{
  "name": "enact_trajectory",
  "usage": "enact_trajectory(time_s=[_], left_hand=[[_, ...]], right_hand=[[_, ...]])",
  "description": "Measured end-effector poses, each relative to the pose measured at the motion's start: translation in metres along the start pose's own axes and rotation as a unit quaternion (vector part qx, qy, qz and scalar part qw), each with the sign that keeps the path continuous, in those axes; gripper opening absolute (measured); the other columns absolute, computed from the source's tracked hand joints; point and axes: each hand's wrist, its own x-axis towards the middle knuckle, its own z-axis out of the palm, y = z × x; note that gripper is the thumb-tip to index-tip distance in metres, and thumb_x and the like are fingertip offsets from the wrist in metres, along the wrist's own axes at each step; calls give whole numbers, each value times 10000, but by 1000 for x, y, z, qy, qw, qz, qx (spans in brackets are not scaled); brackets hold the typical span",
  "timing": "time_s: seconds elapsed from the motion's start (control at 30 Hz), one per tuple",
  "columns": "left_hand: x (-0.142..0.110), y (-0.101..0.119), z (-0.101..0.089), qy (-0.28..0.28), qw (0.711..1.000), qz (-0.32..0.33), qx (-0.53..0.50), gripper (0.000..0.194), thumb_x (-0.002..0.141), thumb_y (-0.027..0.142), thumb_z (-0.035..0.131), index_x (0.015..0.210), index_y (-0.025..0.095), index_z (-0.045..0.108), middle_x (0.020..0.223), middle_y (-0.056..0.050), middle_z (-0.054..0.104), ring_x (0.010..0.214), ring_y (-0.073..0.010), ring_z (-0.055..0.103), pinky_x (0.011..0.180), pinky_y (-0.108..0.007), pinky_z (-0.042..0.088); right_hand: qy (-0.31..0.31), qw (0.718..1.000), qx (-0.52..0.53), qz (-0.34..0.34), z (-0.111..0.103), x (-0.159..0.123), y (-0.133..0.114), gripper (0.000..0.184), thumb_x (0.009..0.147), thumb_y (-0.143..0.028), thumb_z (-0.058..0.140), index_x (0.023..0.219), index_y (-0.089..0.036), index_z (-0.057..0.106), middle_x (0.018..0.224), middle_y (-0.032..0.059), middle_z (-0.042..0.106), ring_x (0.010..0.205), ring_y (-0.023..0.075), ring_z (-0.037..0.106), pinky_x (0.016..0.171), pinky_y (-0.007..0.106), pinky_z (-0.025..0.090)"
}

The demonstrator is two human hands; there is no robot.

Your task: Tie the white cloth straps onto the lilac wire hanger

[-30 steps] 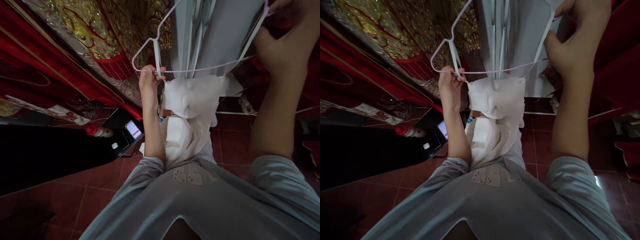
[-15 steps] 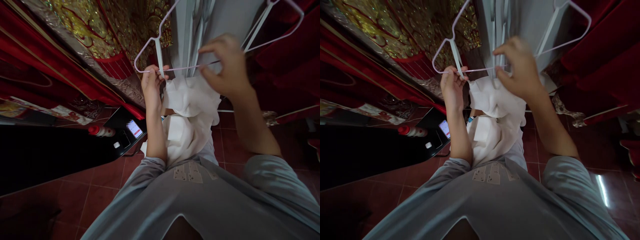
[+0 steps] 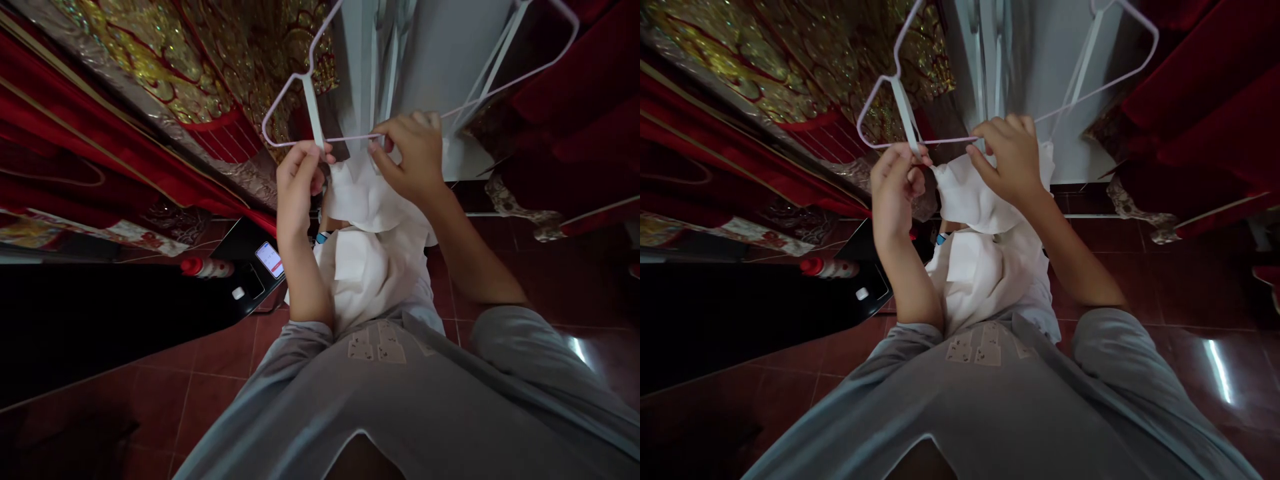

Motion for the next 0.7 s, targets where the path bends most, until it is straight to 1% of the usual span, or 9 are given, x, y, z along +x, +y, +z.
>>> enact_trajectory(time_s=[0.07, 0.13, 0.23, 0.33, 0.43, 0.5, 0.57, 0.63, 0.7], left_hand=[[4, 28, 3, -28, 999, -15, -19, 269, 1026, 424, 544, 878, 314, 740, 927, -94, 673, 757, -321, 651, 643, -433, 565], [14, 59, 6, -41, 998, -17, -50, 440, 1089, 333, 357, 906, 266, 751, 1029, -105, 670, 805, -309, 667, 683, -427, 586], [32, 91, 4, -47, 992, -84, -78, 655, 1116, 374, 137, 932, 252, 754, 1215, -70, 658, 1083, -332, 637, 824, -459, 609], [42, 90, -11, 6, 987, -106, -120, 735, 1110, 424, 23, 966, 255, 724, 1349, 15, 617, 1383, -302, 404, 1044, -455, 525], [37, 64, -35, 109, 978, -77, -163, 656, 1131, 373, 60, 1053, 183, 682, 1394, -1, 593, 1469, -276, 234, 1131, -406, 422], [29, 44, -48, 186, 967, -49, -167, 509, 1143, 356, 199, 1080, 179, 672, 1376, -15, 610, 1413, -292, 350, 994, -375, 506], [21, 28, -51, 205, 967, -53, -139, 417, 1135, 333, 301, 1052, 204, 690, 1302, -15, 656, 1177, -265, 578, 721, -289, 544], [14, 18, -43, 173, 976, -65, -115, 363, 1119, 281, 371, 1016, 205, 710, 1193, -28, 699, 795, -185, 645, 484, -231, 429], [11, 13, -25, 115, 984, -68, -116, 303, 1097, 203, 422, 997, 189, 708, 1106, -51, 716, 547, -137, 530, 390, -233, 294]], right_hand=[[14, 1000, -2, 10, -6, 0, 2, 296, 977, -495, 408, 884, -301, 612, 760, 34, 598, 850, 225, 542, 985, 533, 425], [19, 1000, -1, 10, -10, 0, 2, 317, 981, -501, 400, 838, -311, 610, 732, 28, 588, 830, 222, 543, 971, 514, 434], [40, 999, 9, 7, -10, 1, 1, 322, 960, -506, 434, 790, -299, 611, 690, 31, 561, 787, 225, 536, 950, 516, 438], [34, 998, 38, 26, -8, 2, 2, 299, 929, -524, 488, 790, -298, 626, 687, 35, 550, 794, 234, 535, 977, 519, 418], [6, 998, 50, 35, -12, 1, 5, 264, 913, -539, 511, 829, -329, 648, 698, 33, 568, 829, 245, 541, 997, 518, 416], [0, 999, 40, 25, -18, 1, 7, 241, 918, -539, 504, 864, -363, 660, 717, 24, 602, 849, 247, 547, 992, 517, 424], [-12, 999, 31, 16, -24, -1, 6, 220, 933, -515, 489, 934, -392, 671, 774, 16, 649, 888, 251, 562, 986, 515, 429], [-28, 999, 25, 11, -26, -2, 3, 224, 938, -476, 486, 1019, -390, 677, 842, 24, 677, 933, 263, 575, 985, 521, 427], [-34, 999, 24, 11, -24, -2, -1, 242, 927, -444, 504, 1088, -377, 672, 888, 38, 681, 969, 282, 583, 992, 536, 419]])
